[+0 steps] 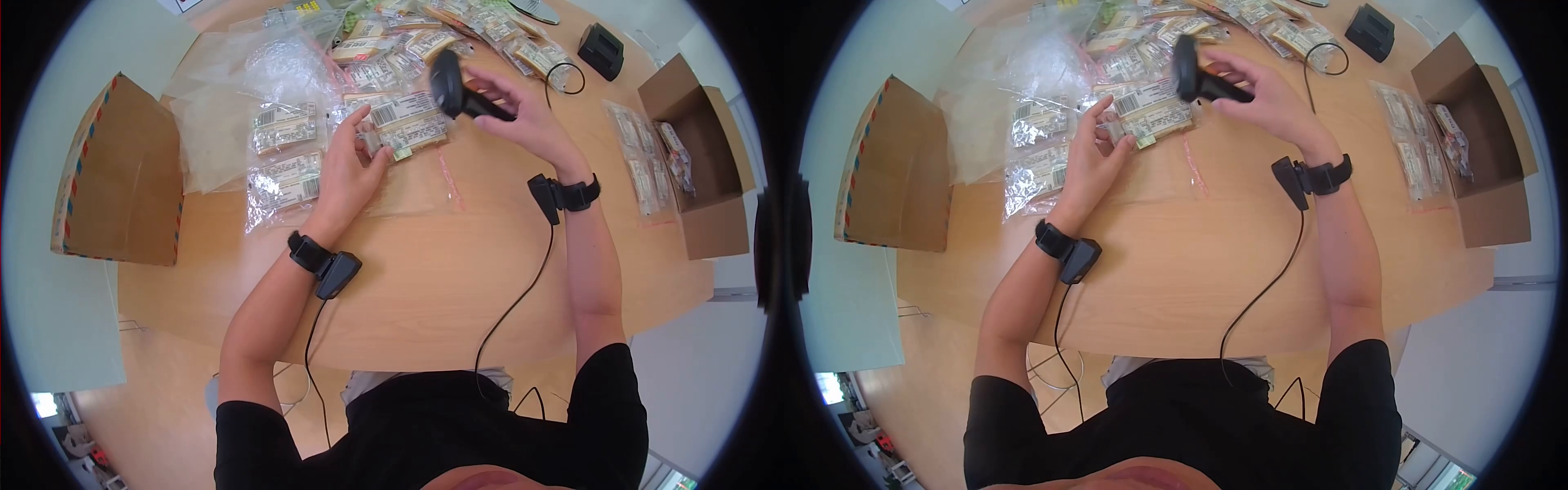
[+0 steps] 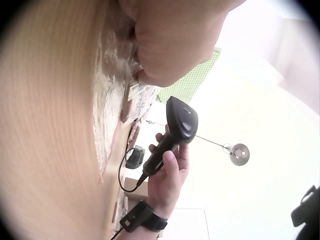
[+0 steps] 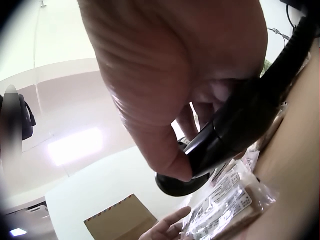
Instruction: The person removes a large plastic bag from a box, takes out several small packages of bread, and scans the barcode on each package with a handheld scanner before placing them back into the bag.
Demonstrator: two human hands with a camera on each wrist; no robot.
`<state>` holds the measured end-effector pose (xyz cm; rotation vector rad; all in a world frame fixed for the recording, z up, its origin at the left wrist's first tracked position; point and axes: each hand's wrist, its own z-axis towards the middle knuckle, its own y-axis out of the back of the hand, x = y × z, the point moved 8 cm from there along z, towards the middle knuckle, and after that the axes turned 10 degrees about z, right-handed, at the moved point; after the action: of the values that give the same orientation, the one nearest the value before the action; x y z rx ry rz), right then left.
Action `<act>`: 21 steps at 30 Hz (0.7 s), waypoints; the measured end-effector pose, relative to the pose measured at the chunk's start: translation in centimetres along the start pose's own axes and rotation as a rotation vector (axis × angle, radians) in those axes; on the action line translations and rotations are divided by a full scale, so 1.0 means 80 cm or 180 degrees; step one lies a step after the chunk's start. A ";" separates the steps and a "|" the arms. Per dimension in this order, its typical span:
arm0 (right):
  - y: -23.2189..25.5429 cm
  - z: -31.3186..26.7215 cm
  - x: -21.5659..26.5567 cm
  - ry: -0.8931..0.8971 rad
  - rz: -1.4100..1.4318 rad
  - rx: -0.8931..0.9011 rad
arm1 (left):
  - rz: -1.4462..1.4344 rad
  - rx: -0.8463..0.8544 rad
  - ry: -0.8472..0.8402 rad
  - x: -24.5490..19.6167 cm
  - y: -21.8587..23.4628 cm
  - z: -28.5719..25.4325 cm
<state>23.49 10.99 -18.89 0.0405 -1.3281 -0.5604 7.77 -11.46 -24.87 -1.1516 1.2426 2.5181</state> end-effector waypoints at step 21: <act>0.131 -0.024 -0.151 -0.0653 -0.0721 -0.1328 | -0.0021 0.0185 0.0167 0.006 -0.003 -0.002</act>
<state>27.53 24.49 -26.74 -0.2167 -1.3893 -1.0483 7.64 -11.57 -25.38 -1.2140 1.3128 2.4447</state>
